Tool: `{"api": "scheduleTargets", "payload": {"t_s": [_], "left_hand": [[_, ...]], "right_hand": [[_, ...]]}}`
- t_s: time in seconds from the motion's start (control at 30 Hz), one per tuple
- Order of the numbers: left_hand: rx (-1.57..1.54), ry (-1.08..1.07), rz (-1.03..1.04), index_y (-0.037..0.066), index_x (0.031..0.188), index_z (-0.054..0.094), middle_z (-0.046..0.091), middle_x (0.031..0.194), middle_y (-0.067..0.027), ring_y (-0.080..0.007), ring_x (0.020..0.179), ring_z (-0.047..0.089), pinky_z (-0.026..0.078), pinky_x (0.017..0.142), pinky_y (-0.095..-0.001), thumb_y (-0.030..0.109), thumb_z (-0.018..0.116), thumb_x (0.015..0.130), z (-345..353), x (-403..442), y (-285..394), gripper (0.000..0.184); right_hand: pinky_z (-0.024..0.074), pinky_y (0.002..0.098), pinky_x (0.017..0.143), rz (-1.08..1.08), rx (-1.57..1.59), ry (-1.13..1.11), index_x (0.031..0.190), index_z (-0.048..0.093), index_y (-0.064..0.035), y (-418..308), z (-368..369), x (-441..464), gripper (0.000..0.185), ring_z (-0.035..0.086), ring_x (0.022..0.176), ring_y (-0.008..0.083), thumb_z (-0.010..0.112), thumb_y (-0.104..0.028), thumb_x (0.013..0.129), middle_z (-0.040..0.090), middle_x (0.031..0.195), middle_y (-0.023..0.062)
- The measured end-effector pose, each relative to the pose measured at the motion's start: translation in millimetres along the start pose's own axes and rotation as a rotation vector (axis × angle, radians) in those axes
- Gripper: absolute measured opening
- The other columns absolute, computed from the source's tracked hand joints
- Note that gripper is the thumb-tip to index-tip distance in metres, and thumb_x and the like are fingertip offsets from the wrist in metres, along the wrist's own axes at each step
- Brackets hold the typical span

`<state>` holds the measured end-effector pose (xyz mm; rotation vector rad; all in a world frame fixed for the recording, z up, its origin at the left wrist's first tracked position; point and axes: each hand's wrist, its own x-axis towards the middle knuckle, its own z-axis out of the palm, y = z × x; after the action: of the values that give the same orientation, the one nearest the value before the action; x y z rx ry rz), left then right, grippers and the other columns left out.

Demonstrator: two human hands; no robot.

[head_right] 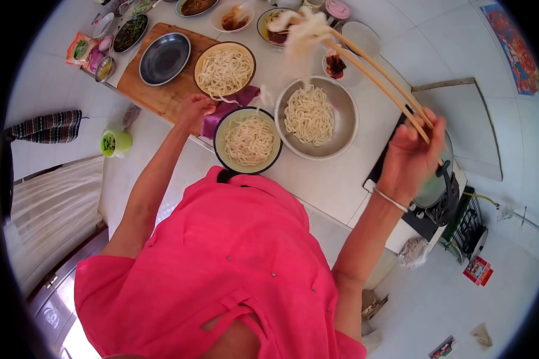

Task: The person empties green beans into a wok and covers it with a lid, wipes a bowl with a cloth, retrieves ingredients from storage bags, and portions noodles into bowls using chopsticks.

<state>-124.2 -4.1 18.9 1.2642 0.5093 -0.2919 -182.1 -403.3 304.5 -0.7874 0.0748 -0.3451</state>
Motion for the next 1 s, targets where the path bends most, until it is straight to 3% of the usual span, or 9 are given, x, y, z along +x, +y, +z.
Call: {"api": "scheduleTargets", "payload": {"t_s": [0.07,0.17,0.27,0.3,0.4,0.5,0.7,0.8,1.0], "left_hand": [[0.112,-0.019,0.012,-0.001,0.093,0.052,0.06,0.085,-0.0133,-0.0173,0.069,0.062,0.053,0.057,-0.0288,0.001,0.059,0.079,-10,5,-11,0.016],[0.614,-0.039,0.244,0.003,0.095,0.056,0.061,0.087,-0.01,-0.0187,0.07,0.063,0.052,0.061,-0.0305,0.004,0.057,0.079,-4,-9,-15,0.016],[1.263,-0.09,0.847,0.006,0.096,0.059,0.06,0.093,-0.0065,-0.0219,0.076,0.062,0.051,0.068,-0.0316,0.006,0.053,0.078,21,-37,5,0.019],[1.339,-0.179,0.966,0.006,0.101,0.057,0.058,0.101,-0.0046,-0.0256,0.086,0.06,0.05,0.073,-0.0331,0.01,0.05,0.078,23,-37,9,0.025],[1.51,-0.441,1.242,0.006,0.114,0.051,0.054,0.118,-0.0042,-0.0235,0.091,0.059,0.05,0.07,-0.0319,0.011,0.053,0.075,28,-38,23,0.039],[1.621,-0.503,1.314,0.004,0.114,0.048,0.053,0.115,-0.0046,-0.0214,0.092,0.059,0.05,0.069,-0.0308,0.013,0.053,0.074,29,-22,20,0.041],[2.001,-0.518,1.1,0.003,0.096,0.052,0.05,0.089,-0.0065,-0.0195,0.083,0.058,0.049,0.063,-0.0304,0.013,0.051,0.076,25,1,2,0.023],[1.812,-0.481,1.35,0.003,0.091,0.054,0.049,0.082,-0.0071,-0.02,0.075,0.059,0.049,0.061,-0.0299,0.013,0.053,0.075,26,-2,3,0.019],[1.869,-0.377,1.384,0.002,0.087,0.056,0.05,0.083,-0.0094,-0.0204,0.062,0.059,0.049,0.056,-0.0309,0.012,0.055,0.072,15,23,-19,0.018]], "right_hand": [[0.0511,0.0235,0.057,-0.066,-0.03,0.021,0.097,0.052,0.0032,-11,-3,-8,0.026,0.051,0.06,0.0112,0.048,-0.022,0.093,0.055,0.078,0.0074],[0.0511,0.0246,0.057,-0.109,-0.077,0.057,0.096,0.05,0.0023,-18,-12,-16,0.024,0.052,0.058,0.0121,0.046,-0.022,0.094,0.055,0.076,0.0072],[0.0515,0.025,0.057,-0.16,-0.223,0.162,0.095,0.053,0.0056,-16,-31,-25,0.03,0.053,0.057,0.012,0.045,-0.023,0.094,0.056,0.074,0.0083],[0.0521,0.0254,0.058,-0.159,-0.285,0.196,0.095,0.054,0.0059,-13,-36,-29,0.03,0.053,0.057,0.012,0.045,-0.023,0.094,0.057,0.074,0.0086],[0.0536,0.0266,0.06,-0.136,-0.453,0.282,0.094,0.055,0.0064,3,-56,-38,0.031,0.055,0.057,0.0123,0.046,-0.023,0.094,0.058,0.074,0.0093],[0.0543,0.0274,0.061,-0.078,-0.565,0.332,0.093,0.056,0.0066,31,-88,-39,0.032,0.057,0.058,0.0127,0.047,-0.024,0.093,0.058,0.074,0.0095],[0.0542,0.0238,0.059,0.035,-1.025,0.246,0.096,0.06,0.0061,73,-102,-43,0.032,0.06,0.06,0.0127,0.048,-0.023,0.092,0.061,0.081,0.0106],[0.0539,0.0226,0.059,0.071,-1.021,0.228,0.097,0.061,0.0061,77,-88,-42,0.031,0.061,0.06,0.0126,0.049,-0.022,0.092,0.061,0.082,0.0105],[0.0485,0.021,0.051,0.137,-0.908,-0.049,0.094,0.062,0.0041,143,-51,-28,0.023,0.06,0.059,0.0121,0.054,-0.017,0.09,0.062,0.08,0.0088]]}}
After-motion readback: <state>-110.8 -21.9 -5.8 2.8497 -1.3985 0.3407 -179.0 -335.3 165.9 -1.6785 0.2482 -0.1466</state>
